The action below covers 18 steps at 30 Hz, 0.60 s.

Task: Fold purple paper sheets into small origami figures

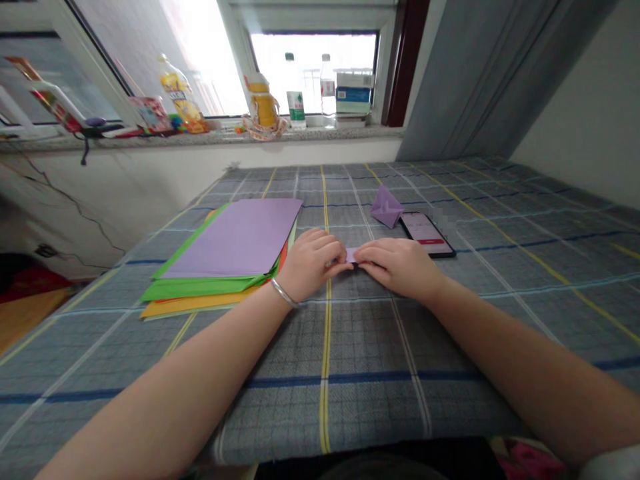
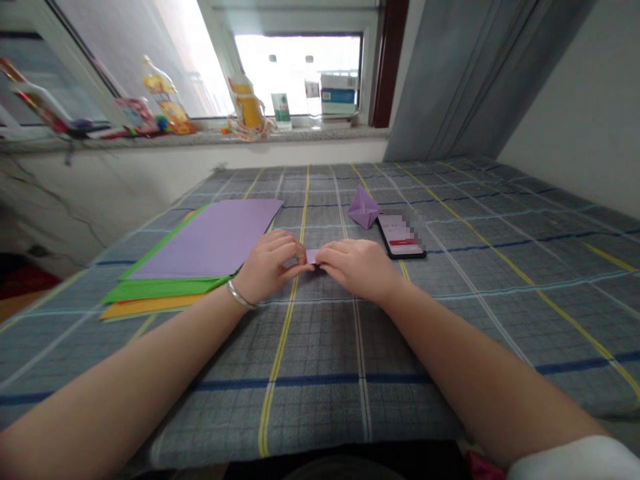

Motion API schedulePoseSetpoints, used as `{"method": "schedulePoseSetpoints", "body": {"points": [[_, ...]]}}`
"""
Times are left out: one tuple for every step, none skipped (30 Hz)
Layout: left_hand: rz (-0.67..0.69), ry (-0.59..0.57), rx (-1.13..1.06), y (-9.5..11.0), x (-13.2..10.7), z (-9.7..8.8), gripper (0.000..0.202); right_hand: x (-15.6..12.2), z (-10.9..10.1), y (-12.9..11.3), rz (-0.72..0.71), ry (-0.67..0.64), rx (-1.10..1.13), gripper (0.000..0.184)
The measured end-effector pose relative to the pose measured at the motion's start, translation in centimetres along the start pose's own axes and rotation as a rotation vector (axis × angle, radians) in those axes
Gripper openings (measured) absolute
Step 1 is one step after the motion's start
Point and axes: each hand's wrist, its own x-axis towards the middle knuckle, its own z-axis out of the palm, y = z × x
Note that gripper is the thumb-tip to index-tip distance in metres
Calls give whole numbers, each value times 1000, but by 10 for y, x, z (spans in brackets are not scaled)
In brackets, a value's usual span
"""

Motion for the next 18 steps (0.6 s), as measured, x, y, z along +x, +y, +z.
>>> {"method": "schedulePoseSetpoints", "body": {"points": [[10,-7,-2,1,0,1,35,2,2,-5,2,-13,10,19],[21,-17,-6,2,1,1,35,3,4,-9,1,-19,17,19],[28,-27,-12,2,0,2,36,4,6,-11,1,-24,19,20],[31,-37,-18,2,0,2,36,4,7,-12,5,-28,18,20],[29,-44,-24,1,0,3,36,5,8,-12,15,-29,14,19],[24,-49,-31,0,-1,3,37,5,9,-12,29,-29,6,19],[18,-54,-37,-1,-1,4,37,5,10,-12,44,-30,-4,19],[16,-58,-45,-1,-1,4,37,5,11,-11,53,-30,-14,19],[19,-61,-52,-2,-2,4,37,6,11,-11,57,-31,-21,19],[27,-66,-58,-2,-2,5,36,6,12,-11,55,-31,-23,18],[36,-69,-61,-2,-1,4,36,7,12,-11,53,-29,-19,17],[41,-68,-63,-2,-1,4,35,7,12,-11,59,-22,-10,16],[40,-62,-63,-2,-1,3,35,7,11,-10,73,-9,1,14],[33,-51,-64,-2,-1,2,35,6,11,-8,92,5,15,12],[21,-40,-67,-3,-1,0,35,5,10,-5,112,21,29,11],[5,-27,-71,-4,-1,-1,34,3,10,-1,128,35,43,9],[-11,-17,-76,-5,-2,-3,33,0,9,4,135,38,60,8],[-27,-9,-82,-7,-3,-5,33,-3,8,10,136,46,78,7]]}}
